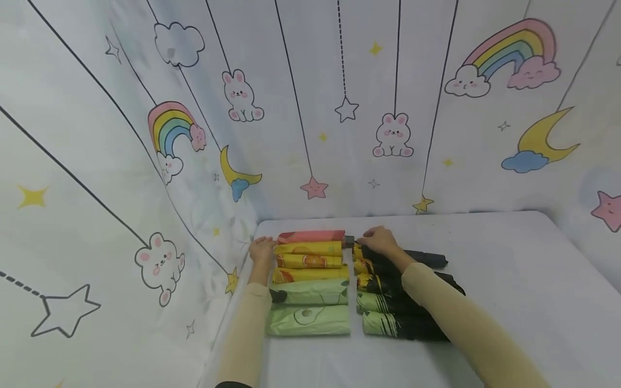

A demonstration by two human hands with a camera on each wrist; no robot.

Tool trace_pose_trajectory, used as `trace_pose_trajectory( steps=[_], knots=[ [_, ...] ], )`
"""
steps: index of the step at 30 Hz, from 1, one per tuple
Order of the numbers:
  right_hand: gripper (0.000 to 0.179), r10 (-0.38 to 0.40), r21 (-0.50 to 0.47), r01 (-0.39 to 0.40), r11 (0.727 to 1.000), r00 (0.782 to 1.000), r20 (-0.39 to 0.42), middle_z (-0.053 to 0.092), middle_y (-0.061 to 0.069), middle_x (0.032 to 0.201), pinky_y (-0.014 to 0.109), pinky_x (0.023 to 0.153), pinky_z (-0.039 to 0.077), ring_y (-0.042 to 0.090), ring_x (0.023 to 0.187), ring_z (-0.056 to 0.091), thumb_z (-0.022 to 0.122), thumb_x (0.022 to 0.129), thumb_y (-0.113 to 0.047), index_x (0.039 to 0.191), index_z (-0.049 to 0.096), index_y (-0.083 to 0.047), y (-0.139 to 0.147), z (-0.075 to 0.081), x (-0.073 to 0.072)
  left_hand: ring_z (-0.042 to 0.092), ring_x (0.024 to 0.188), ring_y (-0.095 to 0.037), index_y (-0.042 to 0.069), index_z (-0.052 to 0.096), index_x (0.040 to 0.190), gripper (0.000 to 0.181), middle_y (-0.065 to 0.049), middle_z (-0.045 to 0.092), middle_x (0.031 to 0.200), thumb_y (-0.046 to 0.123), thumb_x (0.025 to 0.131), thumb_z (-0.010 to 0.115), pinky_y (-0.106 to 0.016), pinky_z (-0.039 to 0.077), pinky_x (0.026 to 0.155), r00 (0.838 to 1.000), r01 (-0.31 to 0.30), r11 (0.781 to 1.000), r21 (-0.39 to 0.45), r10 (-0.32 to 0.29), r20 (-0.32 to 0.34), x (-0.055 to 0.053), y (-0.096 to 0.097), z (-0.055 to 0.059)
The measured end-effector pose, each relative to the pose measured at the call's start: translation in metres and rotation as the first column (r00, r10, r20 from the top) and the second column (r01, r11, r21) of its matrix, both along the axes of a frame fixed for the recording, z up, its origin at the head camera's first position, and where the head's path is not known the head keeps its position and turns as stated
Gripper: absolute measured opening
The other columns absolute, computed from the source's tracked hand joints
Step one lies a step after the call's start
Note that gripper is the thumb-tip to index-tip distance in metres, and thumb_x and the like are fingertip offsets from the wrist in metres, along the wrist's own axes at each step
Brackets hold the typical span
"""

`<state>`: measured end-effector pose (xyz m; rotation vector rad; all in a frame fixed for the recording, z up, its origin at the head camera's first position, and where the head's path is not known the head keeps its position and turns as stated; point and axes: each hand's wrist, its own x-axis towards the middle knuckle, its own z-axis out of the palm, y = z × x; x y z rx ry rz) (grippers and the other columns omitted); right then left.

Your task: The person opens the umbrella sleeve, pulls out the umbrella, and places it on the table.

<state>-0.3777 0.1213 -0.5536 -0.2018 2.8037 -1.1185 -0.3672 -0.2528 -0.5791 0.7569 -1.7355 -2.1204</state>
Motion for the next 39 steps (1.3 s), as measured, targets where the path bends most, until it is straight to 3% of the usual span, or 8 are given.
trace_pose_trajectory(
  steps=[4, 11, 15, 21, 26, 29, 34, 39],
  knots=[
    [0.052, 0.032, 0.015, -0.032, 0.999, 0.999, -0.010, 0.070, 0.025, 0.125, 0.054, 0.097, 0.057, 0.041, 0.114, 0.067, 0.069, 0.098, -0.032, 0.132, 0.066, 0.007, -0.011, -0.005, -0.001, 0.062, 0.127, -0.034, -0.003, 0.050, 0.145, 0.050, -0.022, 0.060, 0.142, -0.004, 0.097, 0.067, -0.037, 0.052, 0.108, 0.999, 0.023, 1.000, -0.011, -0.022, 0.029, 0.001, 0.000, -0.007],
    [0.045, 0.090, 0.064, -0.088, 0.994, 0.995, -0.034, 0.070, 0.027, 0.126, 0.053, 0.097, 0.057, 0.041, 0.115, 0.068, 0.060, 0.103, -0.023, 0.135, 0.063, 0.010, -0.026, -0.011, -0.002, 0.057, 0.133, -0.035, -0.004, 0.048, 0.146, 0.051, -0.025, 0.058, 0.144, -0.006, 0.098, 0.066, -0.038, 0.054, 0.106, 1.000, 0.001, 0.996, 0.091, 0.002, -0.031, 0.003, 0.008, -0.009],
    [0.044, 0.092, 0.073, -0.089, 0.993, 0.995, -0.041, 0.069, 0.027, 0.127, 0.054, 0.099, 0.056, 0.043, 0.117, 0.066, 0.059, 0.104, -0.022, 0.133, 0.064, 0.010, -0.033, -0.006, 0.000, 0.060, 0.131, -0.033, -0.002, 0.053, 0.142, 0.047, -0.022, 0.063, 0.139, -0.005, 0.097, 0.069, -0.037, 0.055, 0.104, 0.999, -0.030, 0.998, 0.058, 0.031, -0.015, 0.000, 0.010, -0.010],
    [0.045, 0.085, 0.091, -0.084, 0.992, 0.996, -0.003, 0.067, 0.027, 0.130, 0.054, 0.100, 0.055, 0.042, 0.120, 0.064, 0.058, 0.105, -0.021, 0.137, 0.061, 0.010, -0.037, -0.001, 0.003, 0.060, 0.130, -0.036, -0.004, 0.054, 0.139, 0.042, -0.025, 0.063, 0.139, -0.004, 0.099, 0.067, -0.038, 0.056, 0.103, 0.998, -0.036, 0.998, 0.047, 0.038, -0.048, -0.003, 0.012, -0.009],
    [0.036, 0.075, 0.070, -0.078, 0.994, 0.996, 0.044, 0.072, 0.022, 0.118, 0.049, 0.090, 0.059, 0.035, 0.105, 0.069, 0.062, 0.104, -0.021, 0.126, 0.069, 0.006, -0.037, -0.001, 0.004, 0.062, 0.128, -0.036, -0.005, 0.054, 0.139, 0.042, -0.026, 0.063, 0.138, -0.006, 0.098, 0.066, -0.034, 0.058, 0.099, 0.998, -0.035, 0.998, 0.045, 0.037, -0.045, -0.004, 0.010, -0.014],
    [0.029, 0.074, 0.048, -0.076, 0.996, 0.997, 0.030, 0.073, 0.019, 0.108, 0.045, 0.080, 0.060, 0.033, 0.095, 0.069, 0.065, 0.102, -0.021, 0.114, 0.072, 0.005, -0.037, -0.003, 0.001, 0.065, 0.124, -0.034, -0.006, 0.056, 0.137, 0.043, -0.026, 0.066, 0.135, -0.008, 0.097, 0.068, -0.030, 0.060, 0.093, 0.998, -0.049, 0.998, 0.042, 0.051, -0.037, -0.007, 0.008, -0.019],
    [0.033, 0.063, 0.044, -0.065, 0.997, 0.997, 0.037, 0.070, 0.022, 0.123, 0.049, 0.091, 0.059, 0.036, 0.108, 0.068, 0.064, 0.103, -0.020, 0.124, 0.069, 0.005, -0.039, -0.006, -0.001, 0.067, 0.121, -0.035, -0.008, 0.056, 0.139, 0.045, -0.027, 0.067, 0.131, -0.008, 0.096, 0.069, -0.026, 0.061, 0.086, 0.998, -0.054, 0.998, 0.030, 0.055, -0.030, -0.012, 0.005, -0.022],
    [0.031, 0.099, 0.039, -0.101, 0.994, 0.994, 0.039, 0.075, 0.020, 0.116, 0.043, 0.077, 0.059, 0.028, 0.088, 0.069, 0.064, 0.103, -0.020, 0.119, 0.075, 0.005, -0.039, -0.010, -0.004, 0.066, 0.122, -0.034, -0.007, 0.057, 0.139, 0.045, -0.025, 0.068, 0.132, -0.006, 0.096, 0.070, -0.030, 0.061, 0.090, 1.000, -0.029, 1.000, 0.000, 0.029, -0.011, -0.013, 0.004, -0.023]
  ],
)
